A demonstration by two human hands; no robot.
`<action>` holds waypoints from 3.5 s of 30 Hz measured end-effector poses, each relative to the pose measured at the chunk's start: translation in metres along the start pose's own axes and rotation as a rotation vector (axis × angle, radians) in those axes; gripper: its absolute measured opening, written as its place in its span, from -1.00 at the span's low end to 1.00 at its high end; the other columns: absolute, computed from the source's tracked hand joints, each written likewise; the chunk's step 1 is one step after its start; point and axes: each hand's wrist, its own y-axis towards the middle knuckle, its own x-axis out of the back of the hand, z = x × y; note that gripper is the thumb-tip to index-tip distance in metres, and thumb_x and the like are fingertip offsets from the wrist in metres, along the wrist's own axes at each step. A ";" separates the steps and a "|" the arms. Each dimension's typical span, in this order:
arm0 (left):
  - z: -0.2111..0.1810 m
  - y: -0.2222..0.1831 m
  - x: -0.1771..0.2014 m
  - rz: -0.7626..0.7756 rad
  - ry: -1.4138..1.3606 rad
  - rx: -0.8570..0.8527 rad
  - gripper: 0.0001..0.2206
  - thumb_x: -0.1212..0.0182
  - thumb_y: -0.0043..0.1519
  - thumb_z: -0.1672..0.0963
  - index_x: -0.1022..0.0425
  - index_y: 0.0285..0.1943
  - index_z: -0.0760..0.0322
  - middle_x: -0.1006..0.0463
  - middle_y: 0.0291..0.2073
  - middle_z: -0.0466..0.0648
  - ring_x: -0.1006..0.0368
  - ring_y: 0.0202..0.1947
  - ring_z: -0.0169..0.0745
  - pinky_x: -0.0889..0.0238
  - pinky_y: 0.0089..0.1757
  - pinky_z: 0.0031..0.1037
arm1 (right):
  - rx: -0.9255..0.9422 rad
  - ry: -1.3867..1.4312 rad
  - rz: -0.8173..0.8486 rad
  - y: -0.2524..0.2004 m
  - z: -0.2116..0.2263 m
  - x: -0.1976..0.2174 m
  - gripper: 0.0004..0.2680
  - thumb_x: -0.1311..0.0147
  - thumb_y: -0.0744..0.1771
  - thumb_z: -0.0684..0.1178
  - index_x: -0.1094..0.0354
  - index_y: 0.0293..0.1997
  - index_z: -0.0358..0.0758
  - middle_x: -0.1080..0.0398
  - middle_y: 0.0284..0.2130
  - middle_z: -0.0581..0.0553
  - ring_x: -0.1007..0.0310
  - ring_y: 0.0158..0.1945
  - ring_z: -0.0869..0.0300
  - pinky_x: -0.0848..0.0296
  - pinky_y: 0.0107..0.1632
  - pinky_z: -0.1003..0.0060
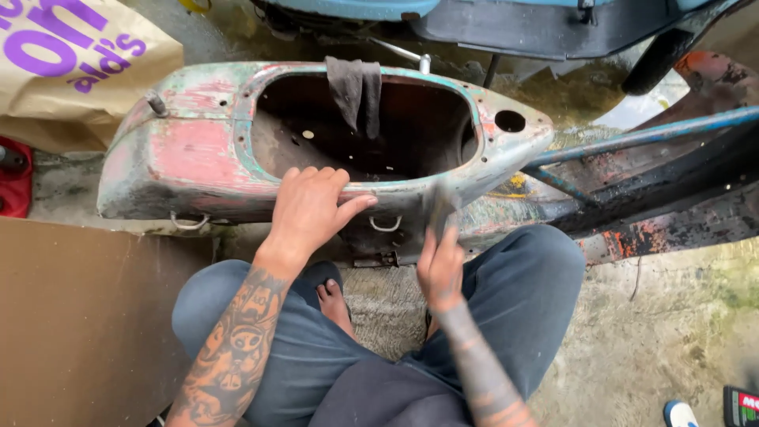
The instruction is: Scrubbing a metal scooter frame component with a wire brush to clean the surface.
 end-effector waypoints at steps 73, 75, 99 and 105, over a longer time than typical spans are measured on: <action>0.002 -0.001 0.004 0.047 -0.050 0.023 -0.53 -0.11 0.26 -0.23 -0.49 -0.30 0.15 -0.50 -0.45 -0.03 -0.45 -0.36 0.02 -0.14 -0.24 -0.26 | -0.234 0.006 0.210 -0.047 -0.015 -0.003 -0.62 0.01 0.39 0.13 -0.21 0.20 -0.40 -0.42 -0.54 -0.60 -0.47 -0.42 -0.48 -0.31 -0.49 -0.34; 0.001 -0.003 0.002 0.051 -0.049 0.020 -0.54 -0.14 0.24 -0.21 -0.49 -0.29 0.16 -0.50 -0.45 -0.02 -0.45 -0.35 0.04 -0.14 -0.23 -0.24 | -0.081 0.056 0.068 -0.022 -0.004 0.008 -0.65 -0.03 0.39 0.01 -0.21 0.18 -0.53 -0.39 -0.57 -0.63 -0.51 -0.43 -0.40 -0.33 -0.51 -0.24; 0.000 -0.002 0.001 0.030 -0.029 0.020 -0.54 -0.16 0.23 -0.22 -0.49 -0.30 0.15 -0.51 -0.45 -0.02 -0.45 -0.36 0.03 -0.15 -0.22 -0.25 | -0.273 -0.115 0.282 -0.065 -0.021 0.011 -0.60 0.10 0.40 0.21 -0.20 0.26 -0.30 -0.49 -0.49 -0.46 -0.56 -0.39 -0.33 -0.42 -0.48 -0.26; 0.002 -0.002 0.001 0.030 -0.012 0.018 -0.54 -0.18 0.22 -0.22 -0.50 -0.28 0.15 -0.52 -0.44 -0.03 -0.46 -0.34 0.04 -0.16 -0.22 -0.23 | -0.110 0.062 0.070 0.050 0.058 0.045 -0.59 0.07 0.43 0.11 -0.18 0.26 -0.54 -0.42 -0.45 -0.64 -0.48 -0.38 -0.48 -0.41 -0.50 -0.30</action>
